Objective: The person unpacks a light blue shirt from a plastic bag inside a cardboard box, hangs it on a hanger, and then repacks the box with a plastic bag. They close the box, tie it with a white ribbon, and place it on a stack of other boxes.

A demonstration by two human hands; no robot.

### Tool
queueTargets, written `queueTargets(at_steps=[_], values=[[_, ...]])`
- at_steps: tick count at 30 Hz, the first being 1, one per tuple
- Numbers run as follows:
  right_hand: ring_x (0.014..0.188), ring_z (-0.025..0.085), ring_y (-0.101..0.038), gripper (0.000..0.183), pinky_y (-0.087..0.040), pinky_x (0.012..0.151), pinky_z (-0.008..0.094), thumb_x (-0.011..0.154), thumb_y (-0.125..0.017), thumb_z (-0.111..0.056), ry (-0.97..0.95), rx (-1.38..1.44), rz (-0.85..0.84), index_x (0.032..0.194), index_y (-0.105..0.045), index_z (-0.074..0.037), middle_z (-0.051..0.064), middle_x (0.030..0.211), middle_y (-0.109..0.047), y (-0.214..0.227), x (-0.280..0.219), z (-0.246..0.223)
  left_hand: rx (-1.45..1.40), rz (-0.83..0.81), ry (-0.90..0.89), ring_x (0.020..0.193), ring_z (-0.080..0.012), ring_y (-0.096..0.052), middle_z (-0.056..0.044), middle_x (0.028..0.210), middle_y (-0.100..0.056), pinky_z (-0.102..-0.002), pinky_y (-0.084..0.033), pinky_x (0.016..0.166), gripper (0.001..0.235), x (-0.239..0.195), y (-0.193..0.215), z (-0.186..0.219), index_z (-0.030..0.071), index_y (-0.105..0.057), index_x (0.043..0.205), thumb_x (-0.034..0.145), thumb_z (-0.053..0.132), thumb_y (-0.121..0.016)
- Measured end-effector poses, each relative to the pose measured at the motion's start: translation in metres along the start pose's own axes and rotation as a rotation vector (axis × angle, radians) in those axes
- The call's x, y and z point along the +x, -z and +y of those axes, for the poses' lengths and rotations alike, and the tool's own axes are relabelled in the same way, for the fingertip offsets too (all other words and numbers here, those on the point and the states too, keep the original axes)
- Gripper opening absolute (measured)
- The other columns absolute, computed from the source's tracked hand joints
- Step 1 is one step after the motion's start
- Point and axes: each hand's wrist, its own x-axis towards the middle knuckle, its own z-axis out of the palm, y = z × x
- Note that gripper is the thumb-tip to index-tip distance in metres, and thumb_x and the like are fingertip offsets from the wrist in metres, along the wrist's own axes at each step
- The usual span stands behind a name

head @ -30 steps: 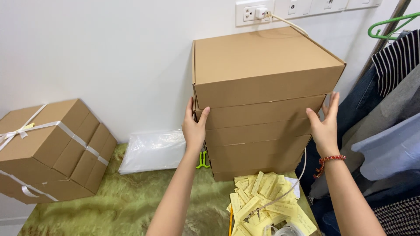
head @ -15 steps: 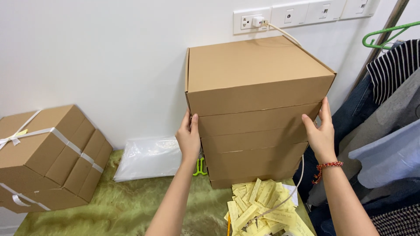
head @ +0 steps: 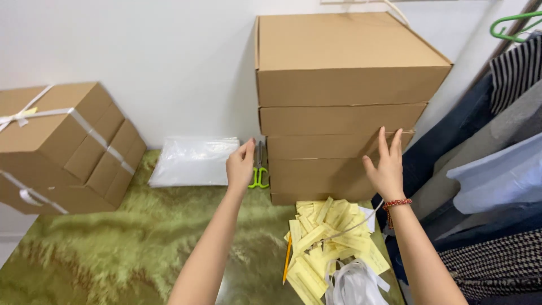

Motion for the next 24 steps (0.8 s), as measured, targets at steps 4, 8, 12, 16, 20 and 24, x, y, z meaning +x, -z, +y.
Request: queueTargets(at_steps=[4, 8, 12, 16, 20, 24], values=[[0.157, 0.057, -0.016, 0.094, -0.028, 0.125, 0.067, 0.092, -0.076, -0.014, 0.05, 0.044, -0.107, 0.174, -0.028, -0.017, 0.031, 0.176, -0.001, -0.06, -0.033, 0.006, -0.103, -0.011, 0.048, 0.12, -0.0287, -0.073, -0.009, 0.128, -0.077, -0.038, -0.067, 0.086, 0.035, -0.021, 0.036, -0.044, 0.019, -0.076, 0.134, 0.107, 0.037, -0.064], [0.155, 0.052, -0.028, 0.077, -0.03, 0.125, 0.063, 0.092, -0.076, -0.04, -0.151, 0.121, -0.448, 0.163, -0.049, -0.027, 0.023, 0.179, -0.009, -0.114, -0.061, -0.037, -0.083, -0.081, 0.076, 0.118, -0.0288, -0.074, -0.015, 0.126, -0.076, -0.038, -0.066, 0.084, 0.037, -0.028, 0.106, -0.072, 0.011, -0.076, 0.132, 0.107, 0.035, -0.064], [0.153, 0.044, -0.038, 0.067, -0.032, 0.126, 0.058, 0.093, -0.074, -0.047, -0.102, 0.146, -0.65, 0.156, -0.056, -0.037, 0.016, 0.176, -0.031, -0.174, -0.081, -0.119, -0.095, -0.05, 0.121, 0.111, -0.0235, -0.077, -0.013, 0.121, -0.079, -0.036, -0.067, 0.08, 0.034, -0.028, 0.194, -0.09, 0.012, -0.077, 0.129, 0.104, 0.032, -0.068], [0.154, 0.037, -0.04, 0.068, -0.032, 0.126, 0.054, 0.092, -0.075, -0.048, -0.069, 0.163, -0.78, 0.157, -0.055, -0.04, 0.008, 0.173, -0.038, -0.225, -0.109, -0.242, -0.138, -0.019, 0.152, 0.117, -0.0286, -0.074, -0.014, 0.128, -0.076, -0.042, -0.065, 0.085, 0.034, -0.028, 0.29, -0.126, 0.012, -0.075, 0.134, 0.107, 0.03, -0.063], [0.15, 0.041, -0.045, 0.06, -0.034, 0.125, 0.057, 0.097, -0.069, -0.038, 0.072, 0.292, -0.857, 0.155, -0.059, -0.026, 0.015, 0.161, -0.054, -0.265, -0.137, -0.366, -0.109, 0.029, 0.165, 0.124, -0.0355, -0.07, -0.018, 0.136, -0.072, -0.049, -0.062, 0.09, 0.036, -0.021, 0.384, -0.169, 0.01, -0.071, 0.14, 0.111, 0.028, -0.058], [0.142, 0.034, -0.057, 0.054, -0.041, 0.12, 0.054, 0.099, -0.066, -0.032, 0.159, 0.367, -0.847, 0.151, -0.064, -0.021, 0.009, 0.148, -0.067, -0.317, -0.16, -0.455, -0.09, 0.081, 0.196, 0.122, -0.0347, -0.071, -0.018, 0.136, -0.072, -0.05, -0.063, 0.089, 0.036, -0.026, 0.466, -0.178, 0.011, -0.071, 0.139, 0.11, 0.027, -0.057]])
